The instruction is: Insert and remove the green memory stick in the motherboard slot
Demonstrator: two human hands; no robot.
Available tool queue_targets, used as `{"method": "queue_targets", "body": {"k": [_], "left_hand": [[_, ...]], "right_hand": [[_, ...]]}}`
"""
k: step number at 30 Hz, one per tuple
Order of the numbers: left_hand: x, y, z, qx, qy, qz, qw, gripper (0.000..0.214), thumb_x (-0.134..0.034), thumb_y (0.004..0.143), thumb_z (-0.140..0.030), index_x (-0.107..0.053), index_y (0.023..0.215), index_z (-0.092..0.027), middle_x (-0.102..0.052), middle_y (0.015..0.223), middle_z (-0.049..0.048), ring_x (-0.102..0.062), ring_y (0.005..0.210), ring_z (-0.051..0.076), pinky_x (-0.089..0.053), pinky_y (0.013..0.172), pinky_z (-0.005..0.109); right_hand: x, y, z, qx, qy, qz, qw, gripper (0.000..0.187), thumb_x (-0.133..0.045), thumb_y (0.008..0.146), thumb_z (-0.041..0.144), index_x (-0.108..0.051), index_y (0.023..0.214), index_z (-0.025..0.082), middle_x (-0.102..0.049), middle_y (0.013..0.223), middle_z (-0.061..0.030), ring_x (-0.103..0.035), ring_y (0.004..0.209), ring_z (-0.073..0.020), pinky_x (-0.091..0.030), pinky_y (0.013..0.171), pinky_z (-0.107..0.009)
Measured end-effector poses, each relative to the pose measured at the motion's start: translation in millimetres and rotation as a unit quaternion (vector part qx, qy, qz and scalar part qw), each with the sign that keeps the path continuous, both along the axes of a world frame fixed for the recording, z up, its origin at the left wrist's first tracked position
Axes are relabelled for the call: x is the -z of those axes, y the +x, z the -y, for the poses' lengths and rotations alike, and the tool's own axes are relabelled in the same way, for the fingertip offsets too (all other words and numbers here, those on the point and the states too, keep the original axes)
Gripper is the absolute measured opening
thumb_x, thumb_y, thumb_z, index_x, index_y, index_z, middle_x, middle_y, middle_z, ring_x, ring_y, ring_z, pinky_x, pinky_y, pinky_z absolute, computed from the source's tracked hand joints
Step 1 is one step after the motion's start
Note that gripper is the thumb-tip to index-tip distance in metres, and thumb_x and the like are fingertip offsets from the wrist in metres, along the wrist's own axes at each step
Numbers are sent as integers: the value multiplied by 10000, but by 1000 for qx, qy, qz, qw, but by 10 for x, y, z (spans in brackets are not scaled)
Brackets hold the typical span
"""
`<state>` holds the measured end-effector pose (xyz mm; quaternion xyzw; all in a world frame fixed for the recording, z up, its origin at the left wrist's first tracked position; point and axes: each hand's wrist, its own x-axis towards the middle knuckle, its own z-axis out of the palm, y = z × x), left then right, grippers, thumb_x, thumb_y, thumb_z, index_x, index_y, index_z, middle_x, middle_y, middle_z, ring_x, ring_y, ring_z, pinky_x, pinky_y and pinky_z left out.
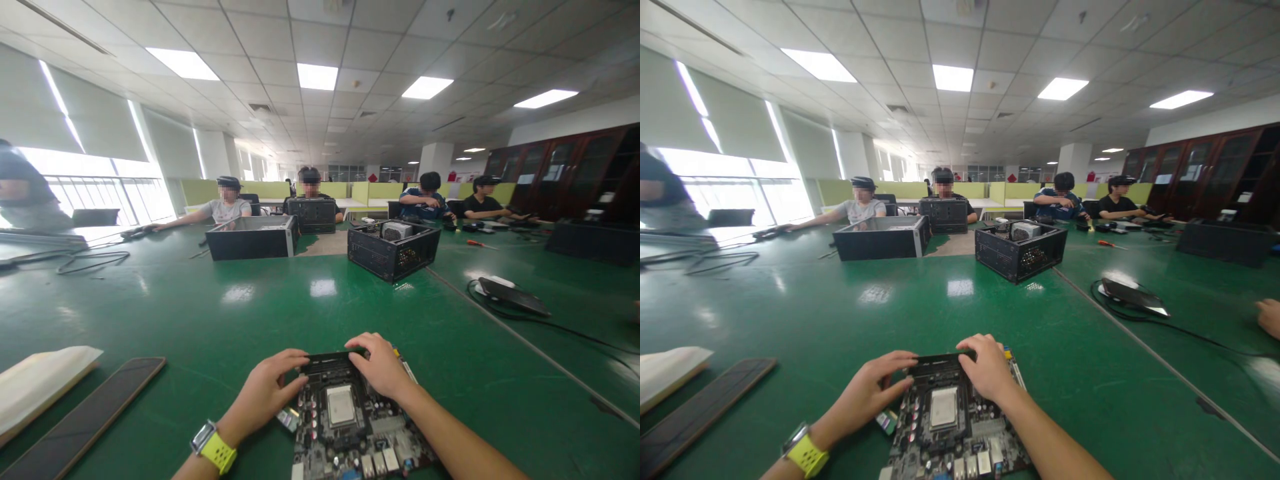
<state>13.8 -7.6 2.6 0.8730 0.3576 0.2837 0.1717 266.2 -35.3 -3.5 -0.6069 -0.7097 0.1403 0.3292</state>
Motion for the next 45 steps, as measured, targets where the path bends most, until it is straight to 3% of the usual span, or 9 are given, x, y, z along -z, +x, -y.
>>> {"method": "queue_targets", "body": {"k": [7,14,28,36,42,45], "left_hand": [[24,9,11,-9,-3,0,1000,268,-566,832,-334,-664,1060,-231,-649,1132,76,-634,933,205,-523,802,306],[42,-4,-12,-23,-4,-12,1000,250,-560,838,-328,-672,1036,-223,-652,1130,74,-605,1033,218,-472,924,361],[12,6,-11,-12,16,24,1000,219,-532,857,-313,-676,990,-215,-670,1055,69,-623,947,200,-496,870,336],[-7,13,7,-22,1,23,1000,193,-520,866,-314,-657,934,-198,-643,973,52,-551,612,113,-456,561,217],[-32,22,21,-42,-6,83,996,196,-537,855,-327,-642,946,-188,-609,985,58,-548,641,117,-437,552,212],[-58,35,60,-25,-26,58,998,281,-597,812,-336,-604,1062,-208,-587,1005,53,-559,697,134,-463,597,222]], "right_hand": [[7,9,-17,15,3,3,1000,250,-451,836,209,-675,940,247,-673,972,0,-543,957,-173,-350,865,-288],[18,7,-6,15,10,-10,1000,238,-484,799,186,-663,944,245,-669,969,6,-540,958,-172,-356,864,-284],[19,5,-3,17,16,-9,1000,221,-497,785,181,-667,911,243,-665,949,0,-545,948,-176,-356,856,-282],[10,-2,8,18,11,4,1000,208,-519,790,224,-667,932,260,-661,961,8,-541,956,-180,-337,858,-287],[1,-10,24,20,10,6,1000,195,-524,790,237,-667,919,263,-661,955,12,-538,954,-181,-326,849,-286],[7,-8,12,20,8,9,1000,190,-530,790,244,-666,921,267,-661,949,16,-535,951,-179,-321,844,-285]]}}
